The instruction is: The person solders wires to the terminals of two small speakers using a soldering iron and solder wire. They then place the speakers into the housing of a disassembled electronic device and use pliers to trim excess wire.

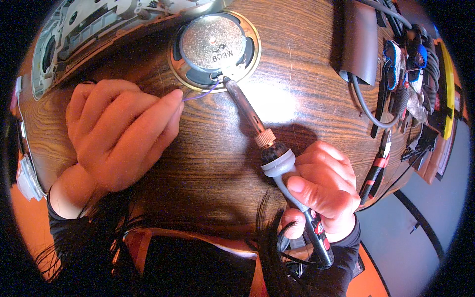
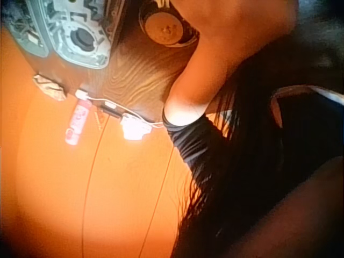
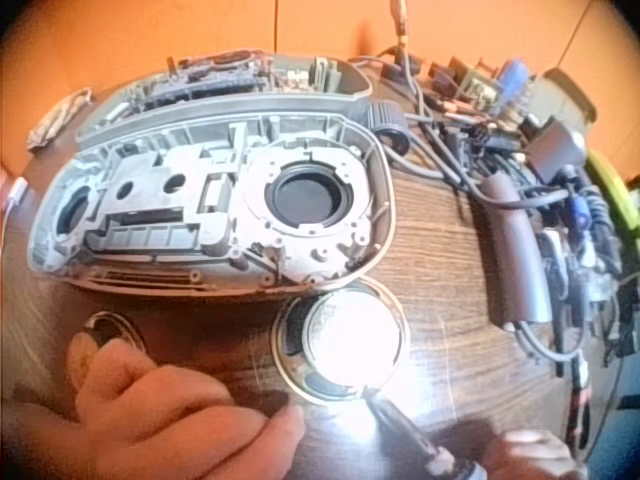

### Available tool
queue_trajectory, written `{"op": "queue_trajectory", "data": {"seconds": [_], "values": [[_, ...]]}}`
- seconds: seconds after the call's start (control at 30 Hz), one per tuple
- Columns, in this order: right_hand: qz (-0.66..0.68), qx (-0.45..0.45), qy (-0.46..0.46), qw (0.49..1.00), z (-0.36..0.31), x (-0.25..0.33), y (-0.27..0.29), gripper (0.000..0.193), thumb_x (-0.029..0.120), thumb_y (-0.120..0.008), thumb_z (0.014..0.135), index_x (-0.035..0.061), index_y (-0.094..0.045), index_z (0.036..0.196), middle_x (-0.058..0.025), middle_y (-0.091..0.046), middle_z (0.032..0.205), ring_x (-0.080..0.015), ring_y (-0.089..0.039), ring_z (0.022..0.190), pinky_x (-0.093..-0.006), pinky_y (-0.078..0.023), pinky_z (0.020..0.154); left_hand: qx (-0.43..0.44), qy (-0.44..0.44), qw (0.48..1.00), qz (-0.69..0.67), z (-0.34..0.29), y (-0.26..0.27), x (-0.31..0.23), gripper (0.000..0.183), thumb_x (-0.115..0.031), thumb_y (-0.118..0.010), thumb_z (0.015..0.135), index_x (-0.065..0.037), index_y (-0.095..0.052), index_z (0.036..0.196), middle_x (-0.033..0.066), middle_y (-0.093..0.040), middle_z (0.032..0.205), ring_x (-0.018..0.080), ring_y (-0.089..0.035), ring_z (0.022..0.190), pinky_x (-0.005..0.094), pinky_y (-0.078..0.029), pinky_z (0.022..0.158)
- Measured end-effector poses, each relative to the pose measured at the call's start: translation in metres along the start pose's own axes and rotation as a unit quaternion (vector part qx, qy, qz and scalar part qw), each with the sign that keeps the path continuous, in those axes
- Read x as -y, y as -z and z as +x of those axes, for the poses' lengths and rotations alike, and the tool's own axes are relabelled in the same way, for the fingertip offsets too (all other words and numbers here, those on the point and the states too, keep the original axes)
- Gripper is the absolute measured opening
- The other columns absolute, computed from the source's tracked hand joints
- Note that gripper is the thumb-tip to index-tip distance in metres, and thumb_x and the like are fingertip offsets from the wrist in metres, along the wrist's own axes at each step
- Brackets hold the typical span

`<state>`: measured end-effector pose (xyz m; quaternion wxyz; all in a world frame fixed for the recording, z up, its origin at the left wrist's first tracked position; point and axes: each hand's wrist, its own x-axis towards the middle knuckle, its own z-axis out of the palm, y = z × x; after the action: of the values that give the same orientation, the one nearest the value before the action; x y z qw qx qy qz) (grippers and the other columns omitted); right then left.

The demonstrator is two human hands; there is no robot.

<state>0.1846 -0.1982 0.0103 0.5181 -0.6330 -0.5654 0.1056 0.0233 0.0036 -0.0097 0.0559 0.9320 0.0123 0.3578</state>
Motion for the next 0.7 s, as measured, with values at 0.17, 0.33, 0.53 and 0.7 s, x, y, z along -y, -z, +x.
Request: {"op": "queue_trajectory", "data": {"seconds": [0.17,0.33,0.53,0.7], "values": [[-0.012,-0.010,0.008,1.000,0.0007,-0.0004,-0.0026,0.044,0.046,-0.060,0.088,0.0021,-0.061,0.091,-0.0089,-0.057,0.062,-0.0247,-0.052,0.051,-0.0354,-0.042,0.050,-0.002,0.004,1.000,-0.003,-0.0003,-0.0008,-0.0013,0.028,-0.004,-0.076,0.062,-0.004,-0.069,0.089,-0.0009,-0.056,0.068,0.0159,-0.053,0.061,0.0290,-0.033,0.054],[-0.004,0.019,-0.003,1.000,0.0023,-0.0002,-0.0004,0.046,0.046,-0.060,0.089,0.0001,-0.061,0.087,-0.0095,-0.056,0.062,-0.0248,-0.052,0.051,-0.0353,-0.042,0.049,-0.007,-0.002,1.000,-0.004,-0.0006,-0.0016,-0.0002,0.028,-0.004,-0.076,0.062,-0.004,-0.069,0.089,-0.0009,-0.056,0.069,0.0159,-0.053,0.061,0.0289,-0.033,0.054],[0.009,0.018,0.000,1.000,0.0026,-0.0006,-0.0007,0.045,0.045,-0.060,0.089,-0.0003,-0.061,0.086,-0.0094,-0.055,0.061,-0.0247,-0.051,0.050,-0.0353,-0.041,0.048,-0.006,0.002,1.000,-0.002,-0.0003,-0.0014,-0.0007,0.028,-0.003,-0.077,0.062,-0.004,-0.069,0.089,-0.0007,-0.056,0.070,0.0159,-0.053,0.061,0.0287,-0.033,0.055],[-0.006,-0.016,-0.002,1.000,0.0012,0.0002,-0.0036,0.045,0.046,-0.060,0.089,0.0006,-0.061,0.088,-0.0093,-0.055,0.061,-0.0246,-0.050,0.050,-0.0353,-0.041,0.048,-0.004,0.002,1.000,-0.006,-0.0007,-0.0011,-0.0003,0.029,-0.003,-0.077,0.062,-0.004,-0.069,0.089,-0.0005,-0.056,0.071,0.0159,-0.053,0.062,0.0287,-0.033,0.055]]}}
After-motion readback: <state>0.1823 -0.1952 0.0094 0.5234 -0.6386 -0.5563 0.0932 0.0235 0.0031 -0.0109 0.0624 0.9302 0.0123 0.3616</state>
